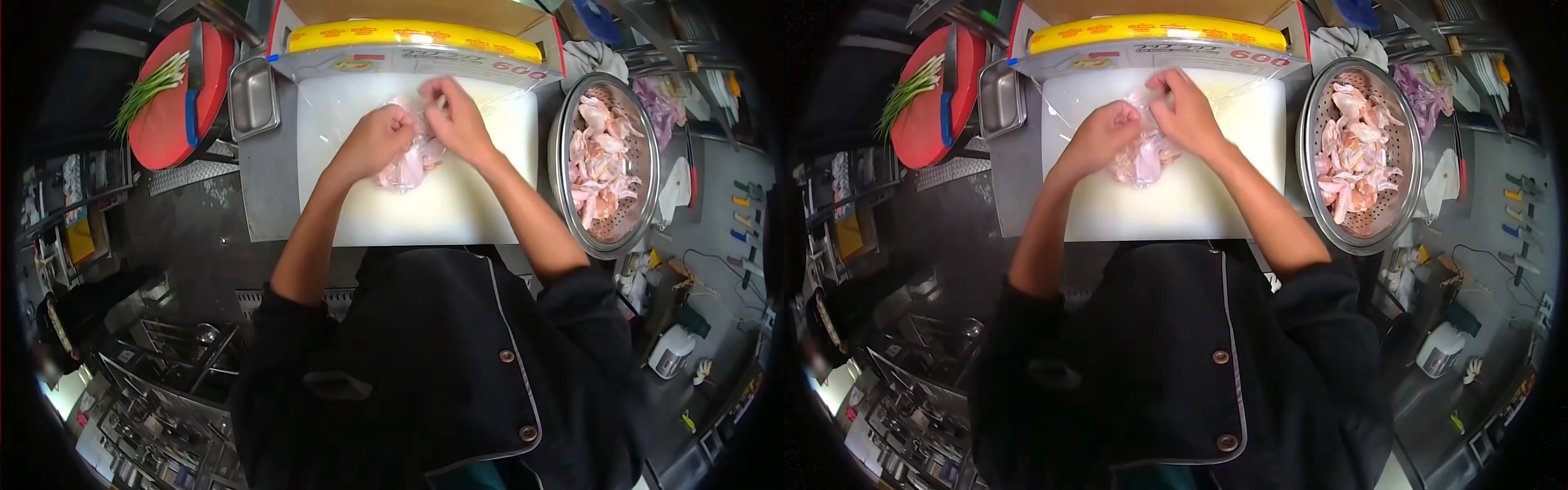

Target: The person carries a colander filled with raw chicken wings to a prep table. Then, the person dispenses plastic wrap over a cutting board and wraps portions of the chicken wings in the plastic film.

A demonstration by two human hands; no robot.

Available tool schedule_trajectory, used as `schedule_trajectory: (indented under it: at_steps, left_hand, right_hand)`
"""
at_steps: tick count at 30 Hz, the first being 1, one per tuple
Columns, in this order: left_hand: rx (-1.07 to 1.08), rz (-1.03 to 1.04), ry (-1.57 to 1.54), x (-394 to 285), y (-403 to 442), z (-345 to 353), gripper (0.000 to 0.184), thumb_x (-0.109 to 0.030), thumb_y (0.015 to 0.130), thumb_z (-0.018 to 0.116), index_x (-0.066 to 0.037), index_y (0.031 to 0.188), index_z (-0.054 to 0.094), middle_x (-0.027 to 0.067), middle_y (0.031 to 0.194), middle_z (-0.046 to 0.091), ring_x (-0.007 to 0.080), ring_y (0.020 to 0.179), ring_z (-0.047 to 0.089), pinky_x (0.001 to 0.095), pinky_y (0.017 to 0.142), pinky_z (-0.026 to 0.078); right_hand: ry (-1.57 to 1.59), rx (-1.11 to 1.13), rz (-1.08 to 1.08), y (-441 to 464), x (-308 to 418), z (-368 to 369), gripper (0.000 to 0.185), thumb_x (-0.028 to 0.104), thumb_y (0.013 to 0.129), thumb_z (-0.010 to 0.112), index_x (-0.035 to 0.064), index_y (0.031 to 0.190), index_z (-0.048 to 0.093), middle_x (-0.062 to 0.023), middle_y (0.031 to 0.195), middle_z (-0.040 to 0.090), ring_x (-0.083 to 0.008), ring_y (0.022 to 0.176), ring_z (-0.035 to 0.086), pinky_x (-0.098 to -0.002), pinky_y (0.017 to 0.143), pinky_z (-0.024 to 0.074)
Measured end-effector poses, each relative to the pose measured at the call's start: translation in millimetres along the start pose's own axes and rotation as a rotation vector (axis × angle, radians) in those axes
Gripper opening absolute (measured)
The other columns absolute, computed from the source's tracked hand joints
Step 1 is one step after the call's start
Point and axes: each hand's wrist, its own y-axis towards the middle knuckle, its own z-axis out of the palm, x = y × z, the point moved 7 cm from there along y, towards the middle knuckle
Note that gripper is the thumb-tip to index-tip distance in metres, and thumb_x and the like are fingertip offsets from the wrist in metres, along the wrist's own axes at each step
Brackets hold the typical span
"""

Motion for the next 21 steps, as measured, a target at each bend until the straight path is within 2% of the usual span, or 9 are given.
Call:
schedule_trajectory:
  at_steps: [2, 5, 9, 11, 13, 15, 16, 20, 21]
  left_hand:
    - [0.008, -0.035, -0.007, 12, 27, 4, 0.018, -0.015, 0.089, 0.059, 0.002, 0.094, 0.06, 0.0059, 0.082, 0.064, 0.0108, 0.075, 0.059, 0.0267, 0.065, 0.047]
    - [0.013, -0.113, -0.022, 28, 45, 15, 0.022, -0.017, 0.088, 0.061, 0.002, 0.098, 0.061, 0.0107, 0.086, 0.066, 0.014, 0.077, 0.063, 0.027, 0.065, 0.049]
    - [-0.255, 0.194, -0.048, 13, 18, 17, 0.027, -0.017, 0.089, 0.061, 0.001, 0.109, 0.059, 0.0117, 0.103, 0.064, 0.0192, 0.091, 0.062, 0.0327, 0.082, 0.049]
    - [-0.648, 0.759, 0.74, -26, -38, 22, 0.036, -0.017, 0.087, 0.06, 0.002, 0.118, 0.056, 0.0174, 0.122, 0.057, 0.0349, 0.114, 0.054, 0.0492, 0.1, 0.039]
    - [-0.57, 0.674, 0.78, -6, -44, 29, 0.038, -0.019, 0.086, 0.061, 0.001, 0.118, 0.056, 0.0176, 0.127, 0.054, 0.0367, 0.118, 0.05, 0.0523, 0.102, 0.034]
    - [-0.395, 0.497, 0.823, 19, -40, 38, 0.043, -0.023, 0.084, 0.061, 0.0, 0.119, 0.055, 0.0181, 0.137, 0.046, 0.0402, 0.127, 0.041, 0.0585, 0.107, 0.025]
    - [-0.408, 0.494, 0.83, 19, -40, 36, 0.043, -0.023, 0.084, 0.061, 0.0, 0.119, 0.055, 0.0181, 0.137, 0.046, 0.0402, 0.127, 0.041, 0.0585, 0.107, 0.025]
    - [-0.405, 0.515, 0.767, 19, -36, 21, 0.047, -0.028, 0.084, 0.062, 0.001, 0.121, 0.053, 0.0206, 0.137, 0.044, 0.04, 0.127, 0.041, 0.0559, 0.103, 0.029]
    - [-0.624, 0.49, 0.632, 20, -38, -13, 0.047, -0.027, 0.086, 0.062, 0.001, 0.122, 0.052, 0.0217, 0.134, 0.046, 0.04, 0.124, 0.044, 0.0533, 0.101, 0.032]
  right_hand:
    - [0.354, 0.149, 0.291, -34, -18, 6, 0.03, 0.018, 0.088, 0.064, 0.0057, 0.114, 0.054, -0.0082, 0.091, 0.061, -0.0205, 0.075, 0.06, -0.03, 0.067, 0.048]
    - [0.202, 0.217, 0.468, -55, -9, 11, 0.023, 0.014, 0.084, 0.067, 0.0041, 0.103, 0.059, -0.008, 0.086, 0.062, -0.0195, 0.071, 0.059, -0.0313, 0.064, 0.0481]
    - [-0.008, 0.114, 0.417, -50, -23, 18, 0.014, 0.016, 0.082, 0.064, 0.0051, 0.09, 0.062, -0.0111, 0.078, 0.064, -0.0308, 0.072, 0.063, -0.0394, 0.064, 0.0495]
    - [-0.052, 0.195, 0.409, -35, -24, 17, 0.014, 0.017, 0.082, 0.064, 0.0058, 0.089, 0.063, -0.0117, 0.077, 0.064, -0.0314, 0.072, 0.063, -0.04, 0.064, 0.0498]
    - [-0.156, 0.359, 0.413, -17, -18, 19, 0.014, 0.019, 0.081, 0.065, 0.0072, 0.088, 0.065, -0.0127, 0.075, 0.065, -0.0328, 0.072, 0.064, -0.0412, 0.065, 0.0503]
    - [-0.095, 0.279, 0.317, 35, 15, 25, 0.015, 0.019, 0.082, 0.065, 0.0068, 0.09, 0.065, -0.0121, 0.075, 0.066, -0.0313, 0.072, 0.065, -0.0387, 0.064, 0.05]
    - [-0.041, 0.188, 0.235, 64, 31, 35, 0.016, 0.018, 0.082, 0.065, 0.0064, 0.093, 0.064, -0.0115, 0.076, 0.066, -0.0298, 0.072, 0.065, -0.0362, 0.064, 0.0496]
    - [-0.088, 0.206, -0.072, 137, 76, 121, 0.018, 0.023, 0.082, 0.063, 0.0085, 0.092, 0.067, -0.0153, 0.085, 0.068, -0.0346, 0.081, 0.066, -0.0466, 0.072, 0.0514]
    - [-0.086, 0.206, -0.084, 150, 85, 132, 0.018, 0.023, 0.082, 0.063, 0.0085, 0.092, 0.067, -0.0153, 0.085, 0.068, -0.0346, 0.081, 0.066, -0.0466, 0.072, 0.0514]
